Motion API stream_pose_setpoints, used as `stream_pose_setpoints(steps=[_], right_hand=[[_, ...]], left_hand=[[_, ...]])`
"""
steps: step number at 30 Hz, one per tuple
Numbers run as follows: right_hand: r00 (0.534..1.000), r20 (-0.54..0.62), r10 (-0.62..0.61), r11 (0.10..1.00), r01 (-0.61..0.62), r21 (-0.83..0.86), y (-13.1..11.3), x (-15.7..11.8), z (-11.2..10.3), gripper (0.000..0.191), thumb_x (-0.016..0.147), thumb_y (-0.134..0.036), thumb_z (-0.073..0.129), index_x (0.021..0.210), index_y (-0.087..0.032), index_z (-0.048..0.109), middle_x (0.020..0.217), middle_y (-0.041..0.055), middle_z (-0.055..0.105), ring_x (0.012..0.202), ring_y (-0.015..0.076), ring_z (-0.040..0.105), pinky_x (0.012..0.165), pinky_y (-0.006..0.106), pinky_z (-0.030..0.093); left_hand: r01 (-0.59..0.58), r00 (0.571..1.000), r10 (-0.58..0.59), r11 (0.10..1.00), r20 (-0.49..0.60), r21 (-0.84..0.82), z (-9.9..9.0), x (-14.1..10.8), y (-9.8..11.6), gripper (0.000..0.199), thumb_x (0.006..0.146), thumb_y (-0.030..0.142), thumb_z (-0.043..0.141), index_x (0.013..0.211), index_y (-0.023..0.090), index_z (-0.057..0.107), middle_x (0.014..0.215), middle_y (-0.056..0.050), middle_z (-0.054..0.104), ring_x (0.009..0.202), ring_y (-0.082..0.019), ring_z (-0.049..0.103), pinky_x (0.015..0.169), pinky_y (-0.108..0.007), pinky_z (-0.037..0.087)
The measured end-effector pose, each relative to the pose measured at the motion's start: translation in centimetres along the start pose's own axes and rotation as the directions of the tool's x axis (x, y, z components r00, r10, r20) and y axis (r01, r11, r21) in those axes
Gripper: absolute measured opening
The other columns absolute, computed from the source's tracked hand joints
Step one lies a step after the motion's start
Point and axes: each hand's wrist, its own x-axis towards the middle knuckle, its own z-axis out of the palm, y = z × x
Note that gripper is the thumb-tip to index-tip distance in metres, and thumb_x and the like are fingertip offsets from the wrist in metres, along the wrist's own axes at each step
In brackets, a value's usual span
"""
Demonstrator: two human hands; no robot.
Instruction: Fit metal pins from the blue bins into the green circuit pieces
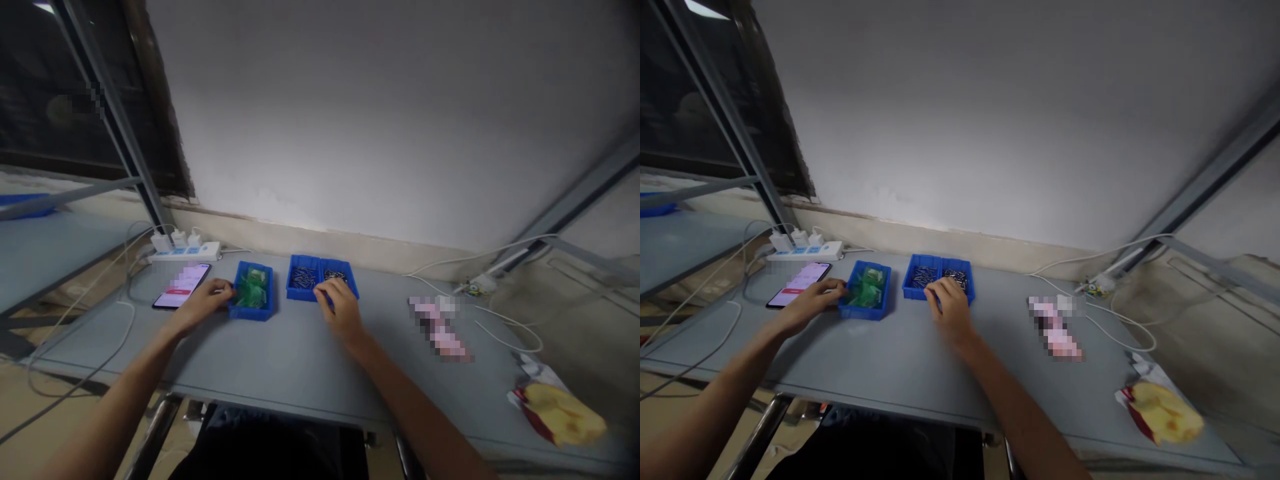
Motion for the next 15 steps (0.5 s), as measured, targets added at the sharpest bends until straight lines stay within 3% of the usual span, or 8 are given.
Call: stream_pose_setpoints(steps=[4,8,10,15], right_hand=[[0.988,0.125,0.087,0.974,-0.11,0.196,-3.6,-2.0,0.6,0.017,0.101,-0.03,0.05,0.109,-0.021,0.061,0.102,0.0066,0.065,0.097,0.0199,0.061,0.088,0.034,0.05],[0.942,0.297,0.154,0.959,-0.215,0.186,-6.6,-5.2,0.9,0.029,0.097,-0.03,0.057,0.125,-0.023,0.054,0.122,0.0086,0.06,0.118,0.0234,0.055,0.103,0.04,0.047],[0.924,0.339,0.175,0.958,-0.24,0.158,-7.1,-6.5,0.7,0.036,0.095,-0.031,0.06,0.129,-0.024,0.051,0.126,0.009,0.058,0.122,0.0247,0.053,0.105,0.043,0.047],[0.917,0.319,0.238,0.952,-0.285,0.109,-6.6,-8.0,-0.1,0.04,0.094,-0.032,0.062,0.131,-0.024,0.049,0.127,0.0107,0.056,0.122,0.0264,0.054,0.105,0.046,0.049]], left_hand=[[-0.138,0.989,0.148,0.963,-0.026,0.233,0.1,-2.1,0.9,0.038,0.077,0.056,0.06,0.074,0.018,0.062,0.092,-0.005,0.057,0.081,-0.021,0.06,0.07,-0.032,0.053],[-0.23,0.951,0.296,0.868,-0.088,0.44,1.3,-3.7,2.4,0.029,0.079,0.049,0.06,0.082,0.021,0.061,0.094,-0.004,0.056,0.083,-0.021,0.059,0.078,-0.035,0.051],[-0.247,0.941,0.329,0.828,-0.08,0.503,2.4,-4.5,3.1,0.023,0.08,0.044,0.062,0.087,0.022,0.059,0.098,-0.003,0.055,0.082,-0.02,0.058,0.079,-0.035,0.05],[-0.32,0.922,0.386,0.765,-0.001,0.56,5.3,-6.0,4.7,0.021,0.077,0.035,0.066,0.093,0.025,0.056,0.107,-0.006,0.053,0.086,-0.023,0.059,0.077,-0.038,0.05]])
